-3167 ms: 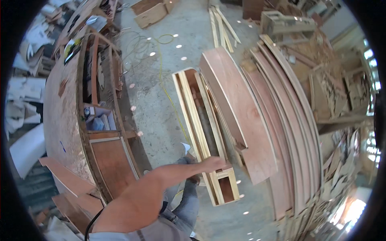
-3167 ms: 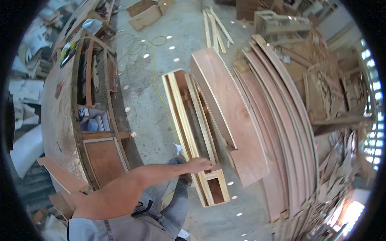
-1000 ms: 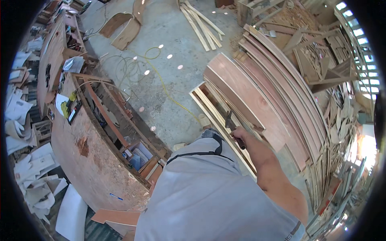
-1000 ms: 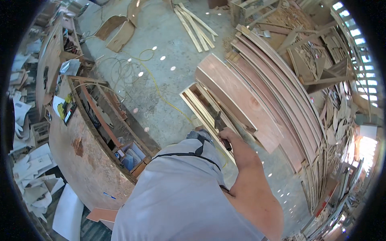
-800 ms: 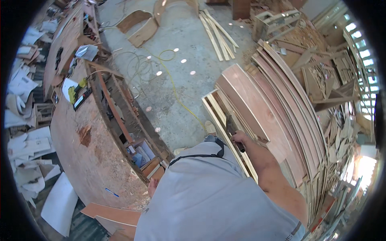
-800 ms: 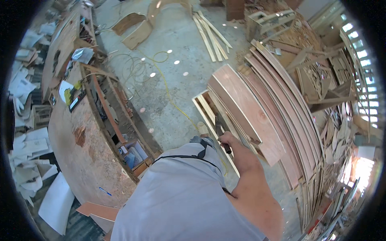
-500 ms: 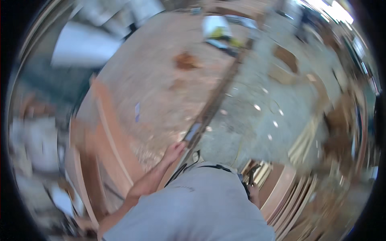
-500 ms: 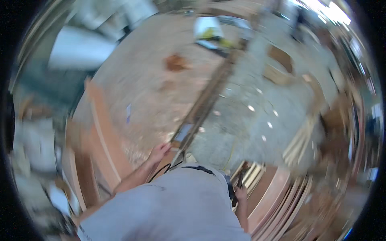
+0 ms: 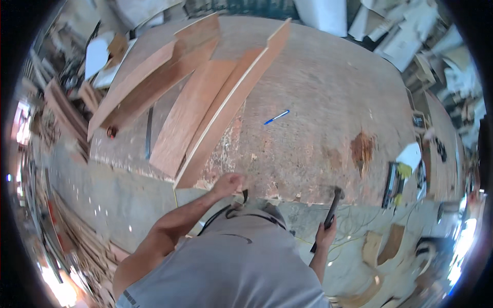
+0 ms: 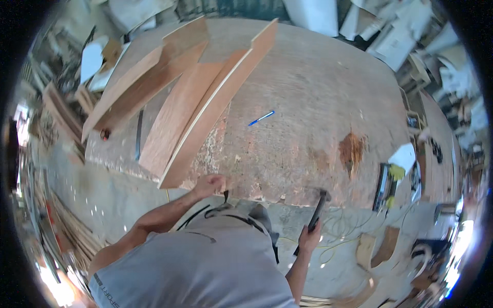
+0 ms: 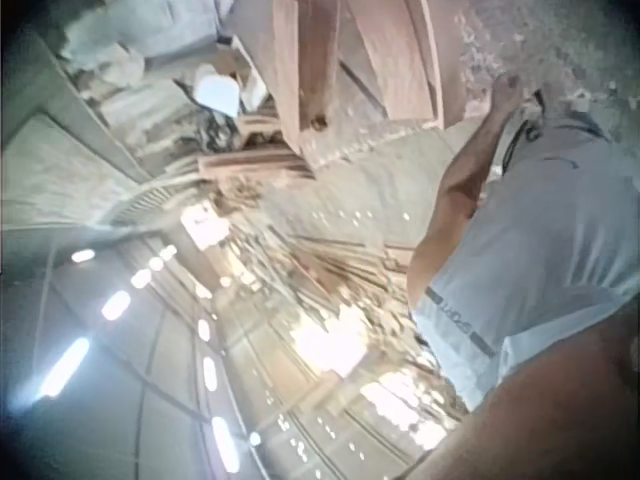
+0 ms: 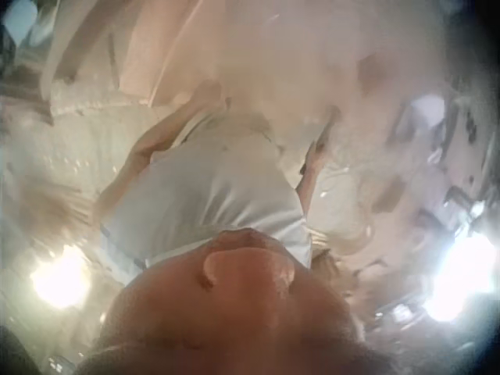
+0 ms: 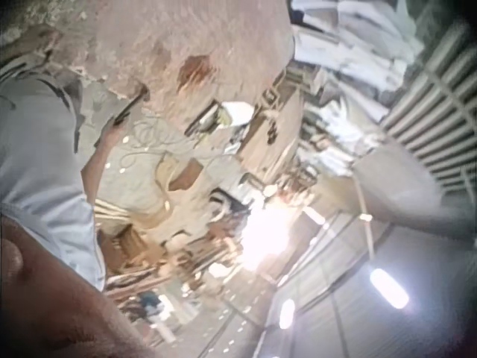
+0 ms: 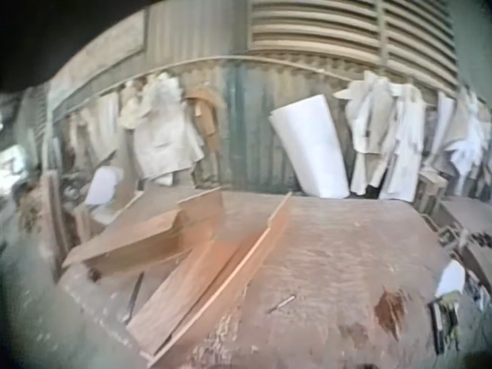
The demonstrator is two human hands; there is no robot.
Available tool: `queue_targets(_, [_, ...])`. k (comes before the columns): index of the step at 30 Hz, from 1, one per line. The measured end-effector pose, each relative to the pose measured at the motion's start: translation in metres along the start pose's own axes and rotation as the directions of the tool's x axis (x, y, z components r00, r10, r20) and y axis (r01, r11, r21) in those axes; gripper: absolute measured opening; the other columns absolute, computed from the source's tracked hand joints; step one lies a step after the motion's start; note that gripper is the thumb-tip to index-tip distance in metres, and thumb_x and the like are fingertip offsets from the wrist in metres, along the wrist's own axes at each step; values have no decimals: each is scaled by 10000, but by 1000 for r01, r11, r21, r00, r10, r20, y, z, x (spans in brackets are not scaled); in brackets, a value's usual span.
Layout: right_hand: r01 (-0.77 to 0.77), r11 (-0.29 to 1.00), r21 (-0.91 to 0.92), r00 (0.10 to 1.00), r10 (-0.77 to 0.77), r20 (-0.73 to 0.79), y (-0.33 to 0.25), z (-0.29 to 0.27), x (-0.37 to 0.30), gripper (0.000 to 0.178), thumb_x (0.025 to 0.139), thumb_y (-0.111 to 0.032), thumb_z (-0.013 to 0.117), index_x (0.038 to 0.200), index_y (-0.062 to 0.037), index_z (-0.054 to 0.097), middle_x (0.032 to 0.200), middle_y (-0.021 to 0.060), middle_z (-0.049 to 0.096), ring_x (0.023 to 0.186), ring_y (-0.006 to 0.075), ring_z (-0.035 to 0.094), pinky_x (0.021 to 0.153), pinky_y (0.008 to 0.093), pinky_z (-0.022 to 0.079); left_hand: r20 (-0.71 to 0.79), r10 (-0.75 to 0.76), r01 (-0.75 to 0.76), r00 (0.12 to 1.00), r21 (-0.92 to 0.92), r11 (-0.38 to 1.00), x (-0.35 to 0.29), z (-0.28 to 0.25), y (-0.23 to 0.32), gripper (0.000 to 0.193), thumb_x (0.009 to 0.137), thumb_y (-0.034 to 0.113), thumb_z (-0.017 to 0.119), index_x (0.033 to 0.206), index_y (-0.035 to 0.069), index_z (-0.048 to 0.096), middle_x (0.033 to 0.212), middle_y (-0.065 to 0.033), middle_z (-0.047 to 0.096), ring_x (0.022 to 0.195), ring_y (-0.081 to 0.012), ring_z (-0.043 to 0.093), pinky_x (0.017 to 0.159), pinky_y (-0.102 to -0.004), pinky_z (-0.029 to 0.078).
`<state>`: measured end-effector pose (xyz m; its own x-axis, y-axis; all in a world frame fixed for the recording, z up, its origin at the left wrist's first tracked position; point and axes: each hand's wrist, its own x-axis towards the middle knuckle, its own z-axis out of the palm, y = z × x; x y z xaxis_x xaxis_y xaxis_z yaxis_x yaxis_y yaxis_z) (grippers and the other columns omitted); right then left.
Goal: The person assembles a wooden furniture frame by attaching plywood panels to a wooden structure. They use a pneumatic nail gun to secure the panels and a hammer to drive in nails manually. The person positions the panels, aligns them with the frame, and fastens them securely.
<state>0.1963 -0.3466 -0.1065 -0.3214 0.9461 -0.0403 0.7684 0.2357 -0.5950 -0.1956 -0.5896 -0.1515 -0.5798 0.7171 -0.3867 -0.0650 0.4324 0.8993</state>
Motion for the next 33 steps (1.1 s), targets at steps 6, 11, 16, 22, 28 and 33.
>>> queue_targets(6, [150,951,-271,989,-148,28,38,12,187,656,807,-143,721,1399,-62,452,1147,237,615,959,420,646,819,491,529,-380,-115,72,918,-126,989,-77,-14,25,353,973,358,626,1100,34,689,950,-31,683,880,-108,627,753,-266,498])
queue_targets(11, [339,850,-402,871,-446,-208,84,56,281,646,820,-196,736,1368,14,465,1254,263,582,1059,427,614,924,482,504,-616,-440,109,654,-499,860,-142,1,3,381,955,343,663,1160,21,659,935,-16,682,857,-105,631,709,-254,497])
queue_targets(16, [420,904,-85,894,-395,211,-73,109,254,561,817,-171,741,1296,49,548,1232,234,611,1002,362,649,881,430,535,-692,-582,144,427,-583,800,-169,-10,-39,484,952,377,655,1260,8,594,1067,-69,681,951,-141,634,777,-297,518])
queue_targets(22, [551,763,338,567,-639,519,-233,153,184,475,891,-132,693,1312,33,546,1213,200,615,938,251,663,830,351,547,-927,-300,-198,227,-345,917,-137,-45,-50,581,956,358,639,1385,4,471,1335,-167,577,1247,-246,544,1014,-372,452])
queue_targets(28, [606,767,210,438,-542,718,-220,152,181,446,947,-153,650,1310,71,520,1203,190,597,1024,248,607,810,332,529,-838,9,-244,545,-149,958,-99,-70,-21,547,860,427,717,1229,42,594,1148,-163,660,1089,-290,628,957,-401,478])
queue_targets(33, [574,806,146,244,-338,909,-212,168,202,469,967,-259,651,1275,76,540,1153,180,630,996,217,605,819,318,505,-885,-36,-277,464,-183,943,-86,-56,-29,447,871,325,729,1173,23,597,1131,-169,643,1107,-296,611,959,-392,467])
